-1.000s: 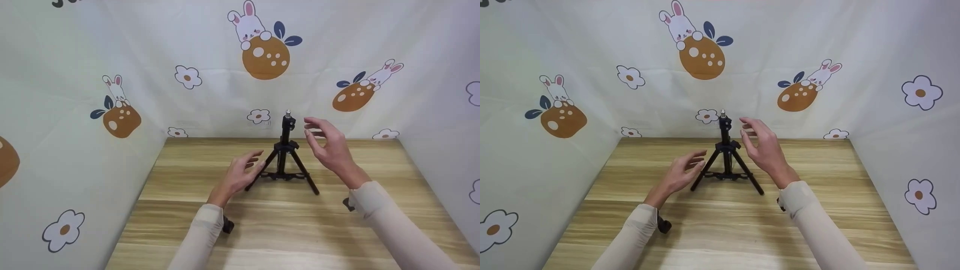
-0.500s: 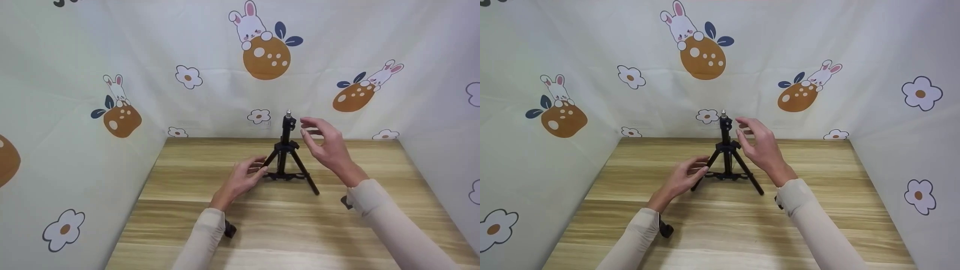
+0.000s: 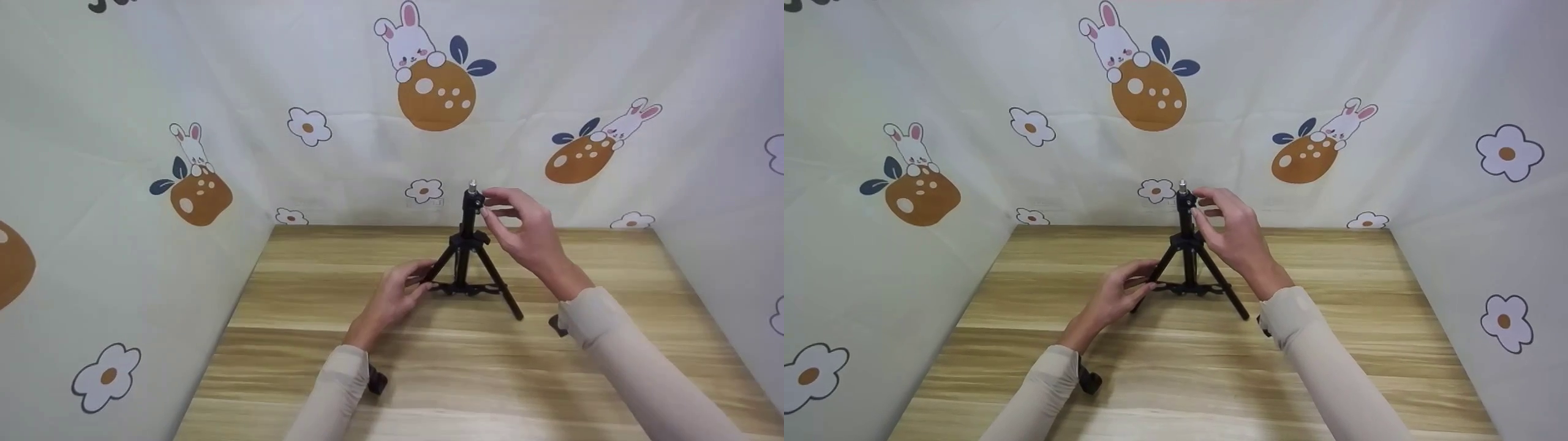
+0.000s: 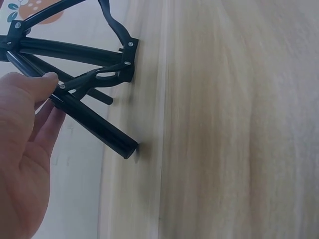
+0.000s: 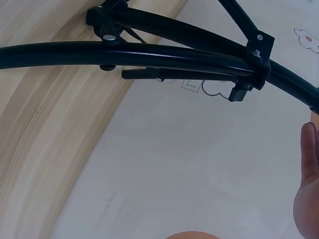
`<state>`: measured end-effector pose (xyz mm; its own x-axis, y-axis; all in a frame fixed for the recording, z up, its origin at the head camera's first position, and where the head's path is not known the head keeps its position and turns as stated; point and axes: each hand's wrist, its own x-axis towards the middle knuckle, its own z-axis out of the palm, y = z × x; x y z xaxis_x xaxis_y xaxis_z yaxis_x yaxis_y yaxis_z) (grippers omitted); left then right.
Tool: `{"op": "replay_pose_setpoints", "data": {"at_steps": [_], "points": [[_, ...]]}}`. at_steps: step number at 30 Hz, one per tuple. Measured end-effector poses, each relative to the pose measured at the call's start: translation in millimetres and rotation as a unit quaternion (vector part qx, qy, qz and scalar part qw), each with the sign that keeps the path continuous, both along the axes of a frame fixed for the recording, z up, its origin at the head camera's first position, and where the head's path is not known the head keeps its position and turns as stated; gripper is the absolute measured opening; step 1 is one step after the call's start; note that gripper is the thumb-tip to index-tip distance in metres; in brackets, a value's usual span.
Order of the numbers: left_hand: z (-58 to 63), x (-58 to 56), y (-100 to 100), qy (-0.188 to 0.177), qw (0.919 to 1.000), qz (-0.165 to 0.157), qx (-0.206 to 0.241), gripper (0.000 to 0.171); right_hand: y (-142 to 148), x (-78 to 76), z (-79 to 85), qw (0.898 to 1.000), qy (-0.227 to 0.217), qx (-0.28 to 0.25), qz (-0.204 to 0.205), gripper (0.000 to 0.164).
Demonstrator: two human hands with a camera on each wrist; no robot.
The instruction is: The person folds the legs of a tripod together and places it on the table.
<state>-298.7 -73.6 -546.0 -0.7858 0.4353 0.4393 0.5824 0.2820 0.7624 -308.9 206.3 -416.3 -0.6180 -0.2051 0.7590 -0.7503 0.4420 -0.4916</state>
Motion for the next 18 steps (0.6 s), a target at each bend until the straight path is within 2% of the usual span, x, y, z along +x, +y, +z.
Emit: {"op": "replay_pose_setpoints", "data": {"at_steps": [5, 11, 18], "points": [[-3.5, 1.0, -0.2, 0.019, 0.9997, 0.009, -0.012, 0.046, -2.6, -1.1, -0.9, 1.0, -0.011, -0.001, 0.005, 0.029], [-4.4, 0.5, -0.4, 0.039, 0.9991, 0.011, -0.006, 0.045, -6.4, -2.3, 0.0, 0.999, -0.027, -0.022, 0.01, 0.027], [-0.9, -1.0, 0.4, 0.04, 0.9991, 0.016, -0.004, 0.043, -6.0, -3.3, 3.9, 0.999, -0.037, -0.016, 0.003, 0.026]]}}
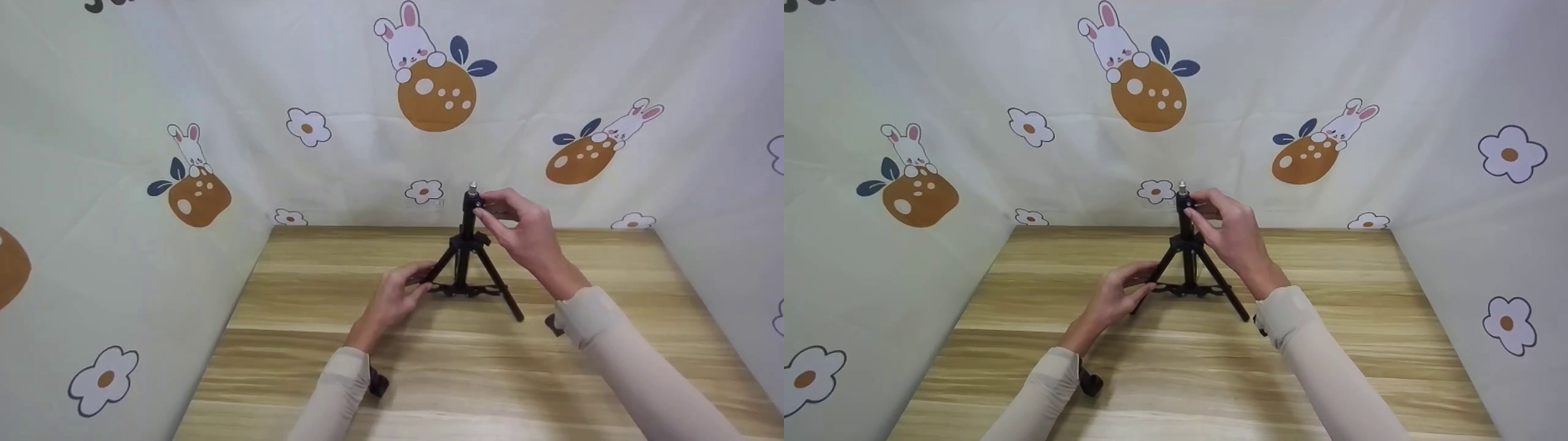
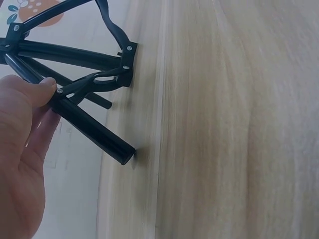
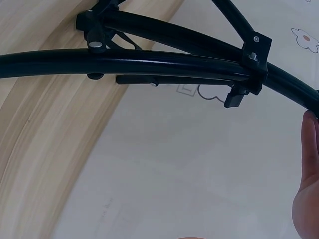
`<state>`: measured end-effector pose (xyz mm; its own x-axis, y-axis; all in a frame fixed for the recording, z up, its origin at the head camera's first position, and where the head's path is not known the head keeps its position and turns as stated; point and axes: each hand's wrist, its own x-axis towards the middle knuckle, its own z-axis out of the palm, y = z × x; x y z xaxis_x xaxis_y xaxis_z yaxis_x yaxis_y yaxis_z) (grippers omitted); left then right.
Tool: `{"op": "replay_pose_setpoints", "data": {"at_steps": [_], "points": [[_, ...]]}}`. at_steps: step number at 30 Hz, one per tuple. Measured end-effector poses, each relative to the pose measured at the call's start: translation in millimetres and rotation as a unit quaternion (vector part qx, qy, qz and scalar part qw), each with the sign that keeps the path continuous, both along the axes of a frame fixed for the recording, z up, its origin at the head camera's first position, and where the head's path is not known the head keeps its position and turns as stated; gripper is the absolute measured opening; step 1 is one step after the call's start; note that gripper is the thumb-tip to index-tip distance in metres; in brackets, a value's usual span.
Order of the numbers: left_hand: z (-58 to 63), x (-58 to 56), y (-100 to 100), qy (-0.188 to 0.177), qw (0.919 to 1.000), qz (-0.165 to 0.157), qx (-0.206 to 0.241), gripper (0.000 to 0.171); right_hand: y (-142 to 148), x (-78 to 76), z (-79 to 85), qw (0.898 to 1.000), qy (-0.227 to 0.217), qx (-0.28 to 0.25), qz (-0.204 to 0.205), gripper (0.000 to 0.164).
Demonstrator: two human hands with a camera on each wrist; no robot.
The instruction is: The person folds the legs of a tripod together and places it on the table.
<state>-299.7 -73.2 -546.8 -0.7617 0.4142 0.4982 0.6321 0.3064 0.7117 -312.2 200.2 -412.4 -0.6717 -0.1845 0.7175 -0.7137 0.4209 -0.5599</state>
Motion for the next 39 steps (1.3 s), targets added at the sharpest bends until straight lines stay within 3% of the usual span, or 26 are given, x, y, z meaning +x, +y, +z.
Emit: {"op": "replay_pose_setpoints", "data": {"at_steps": [7, 13, 19, 32, 39], "points": [[0.7, -2.7, 1, 0.002, 1.0, 0.004, -0.001, 0.045, -1, -1.4, 0.9, 0.999, 0.038, 0.017, -0.014, 0.027], [-2.3, -4.9, 3, 0.027, 0.9996, 0.001, 0.009, 0.043, -1, -2.0, -0.2, 0.999, 0.049, 0.0, -0.012, 0.021], [-3.0, -3.6, 5, 0.041, 0.9991, 0.013, 0.006, 0.042, -1, -0.6, 0.8, 0.999, 0.024, -0.018, -0.014, 0.018], [-8.8, 0.9, 6, 0.035, 0.9987, 0.03, 0.021, 0.042, -3, 2.2, 1.2, 0.999, -0.032, -0.036, -0.013, 0.013], [-8.8, 1.1, 7, 0.031, 0.9987, 0.028, 0.028, 0.04, -3, 1.6, 0.6, 0.998, -0.034, -0.049, -0.008, 0.011]]}}
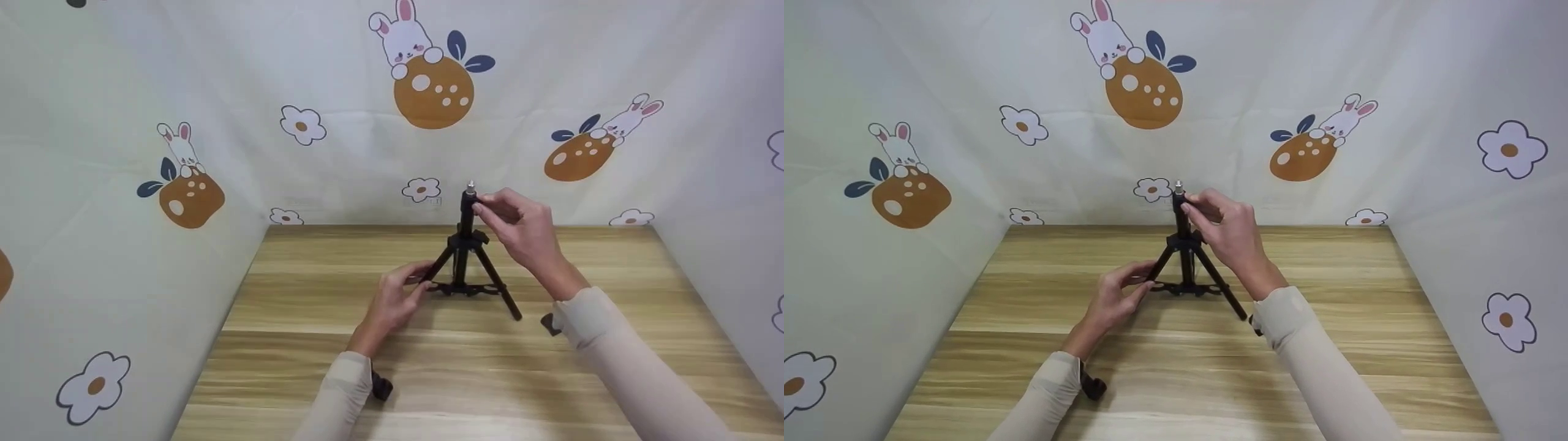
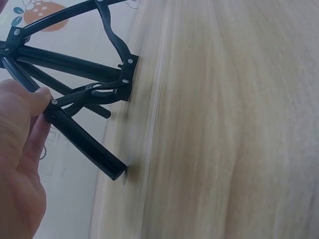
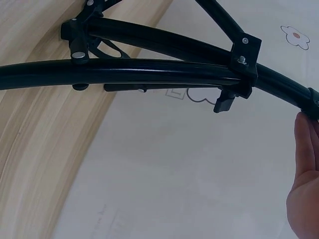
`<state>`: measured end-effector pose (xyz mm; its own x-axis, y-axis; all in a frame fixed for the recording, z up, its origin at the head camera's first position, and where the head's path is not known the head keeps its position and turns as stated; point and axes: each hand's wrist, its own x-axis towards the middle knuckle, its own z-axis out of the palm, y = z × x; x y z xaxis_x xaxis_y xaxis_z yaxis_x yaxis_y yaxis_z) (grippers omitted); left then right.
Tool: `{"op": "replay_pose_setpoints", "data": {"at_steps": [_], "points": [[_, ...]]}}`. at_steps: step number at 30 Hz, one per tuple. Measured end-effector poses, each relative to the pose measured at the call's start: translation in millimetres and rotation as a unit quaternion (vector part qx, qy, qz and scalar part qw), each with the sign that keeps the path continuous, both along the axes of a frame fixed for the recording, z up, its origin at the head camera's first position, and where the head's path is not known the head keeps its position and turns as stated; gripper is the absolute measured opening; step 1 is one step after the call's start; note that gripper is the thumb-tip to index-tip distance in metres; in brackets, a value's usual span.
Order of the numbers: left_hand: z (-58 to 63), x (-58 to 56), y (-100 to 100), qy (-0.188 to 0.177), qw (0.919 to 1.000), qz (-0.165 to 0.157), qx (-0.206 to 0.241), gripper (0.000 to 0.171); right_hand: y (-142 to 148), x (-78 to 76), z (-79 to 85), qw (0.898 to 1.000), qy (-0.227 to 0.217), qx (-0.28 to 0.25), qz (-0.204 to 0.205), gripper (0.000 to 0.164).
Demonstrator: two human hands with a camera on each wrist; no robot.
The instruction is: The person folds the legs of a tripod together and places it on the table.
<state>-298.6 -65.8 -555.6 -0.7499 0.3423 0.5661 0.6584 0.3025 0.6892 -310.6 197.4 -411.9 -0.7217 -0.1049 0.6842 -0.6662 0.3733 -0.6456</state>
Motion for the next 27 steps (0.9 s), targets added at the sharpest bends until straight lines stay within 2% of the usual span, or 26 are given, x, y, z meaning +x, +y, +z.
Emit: {"op": "replay_pose_setpoints", "data": {"at_steps": [11, 27], "points": [[0.2, 0.5, 1.7, -0.026, 0.9996, 0.01, 0.009, 0.038, -2.1, 1.2, 0.5, 0.999, -0.032, -0.025, 0.006, 0.011], [0.4, 3.4, 5.3, -0.027, 0.9991, 0.018, 0.026, 0.041, -3.4, 0.8, 0.8, 0.998, -0.046, -0.04, 0.01, 0.01]]}}
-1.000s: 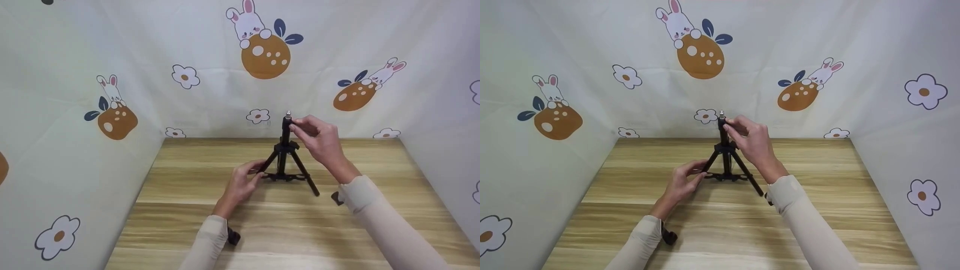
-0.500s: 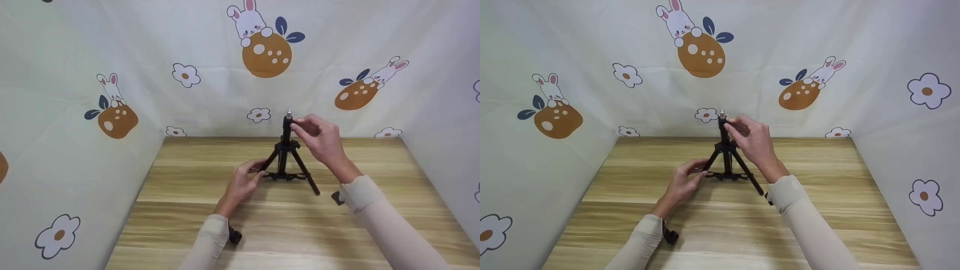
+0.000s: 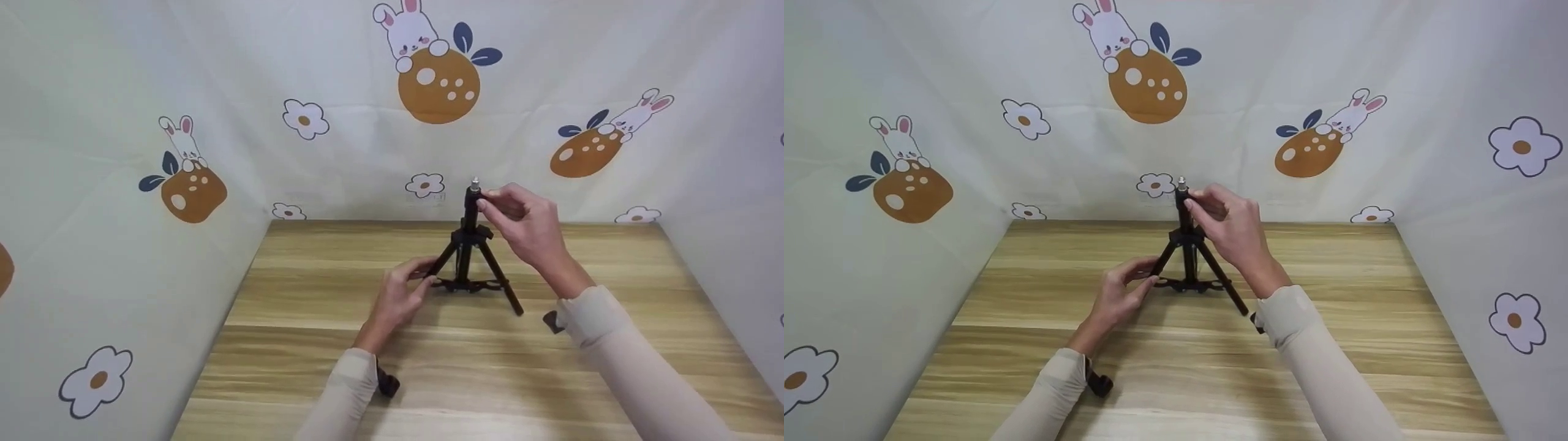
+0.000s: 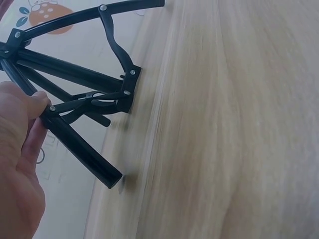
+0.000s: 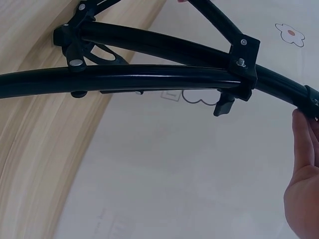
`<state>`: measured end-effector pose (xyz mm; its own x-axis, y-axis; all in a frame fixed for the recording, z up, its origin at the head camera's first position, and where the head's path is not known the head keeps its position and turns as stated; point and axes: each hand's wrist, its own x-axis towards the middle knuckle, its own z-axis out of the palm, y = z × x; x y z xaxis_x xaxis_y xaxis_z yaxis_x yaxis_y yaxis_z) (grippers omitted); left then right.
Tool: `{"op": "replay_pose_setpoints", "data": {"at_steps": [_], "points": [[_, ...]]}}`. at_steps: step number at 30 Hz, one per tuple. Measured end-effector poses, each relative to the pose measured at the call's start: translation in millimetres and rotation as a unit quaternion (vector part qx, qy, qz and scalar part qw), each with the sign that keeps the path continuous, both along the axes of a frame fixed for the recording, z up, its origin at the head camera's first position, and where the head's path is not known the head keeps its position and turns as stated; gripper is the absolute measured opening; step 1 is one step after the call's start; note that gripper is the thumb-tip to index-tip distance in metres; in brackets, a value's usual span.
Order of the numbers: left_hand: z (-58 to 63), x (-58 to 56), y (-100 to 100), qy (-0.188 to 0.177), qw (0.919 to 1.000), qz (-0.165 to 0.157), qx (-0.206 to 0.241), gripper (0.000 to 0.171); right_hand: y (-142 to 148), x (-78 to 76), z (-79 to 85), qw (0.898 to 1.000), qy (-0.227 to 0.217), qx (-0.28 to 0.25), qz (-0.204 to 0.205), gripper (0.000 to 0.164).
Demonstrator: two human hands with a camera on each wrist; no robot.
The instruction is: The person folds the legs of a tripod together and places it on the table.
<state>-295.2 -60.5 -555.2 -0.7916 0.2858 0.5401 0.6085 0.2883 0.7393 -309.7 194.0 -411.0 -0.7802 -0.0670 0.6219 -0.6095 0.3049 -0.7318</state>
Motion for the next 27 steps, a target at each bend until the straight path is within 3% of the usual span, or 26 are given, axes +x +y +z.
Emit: {"op": "replay_pose_setpoints", "data": {"at_steps": [8, 27], "points": [[-0.5, -1.4, 3.2, 0.008, 0.9999, 0.0, 0.015, 0.042, 1.7, 0.1, 0.3, 1.0, 0.0, 0.004, 0.0, 0.01], [0.5, -2.8, 7.7, -0.011, 0.9995, 0.012, 0.027, 0.036, 1.9, 0.9, 1.4, 1.0, -0.014, -0.004, 0.004, 0.01]]}}
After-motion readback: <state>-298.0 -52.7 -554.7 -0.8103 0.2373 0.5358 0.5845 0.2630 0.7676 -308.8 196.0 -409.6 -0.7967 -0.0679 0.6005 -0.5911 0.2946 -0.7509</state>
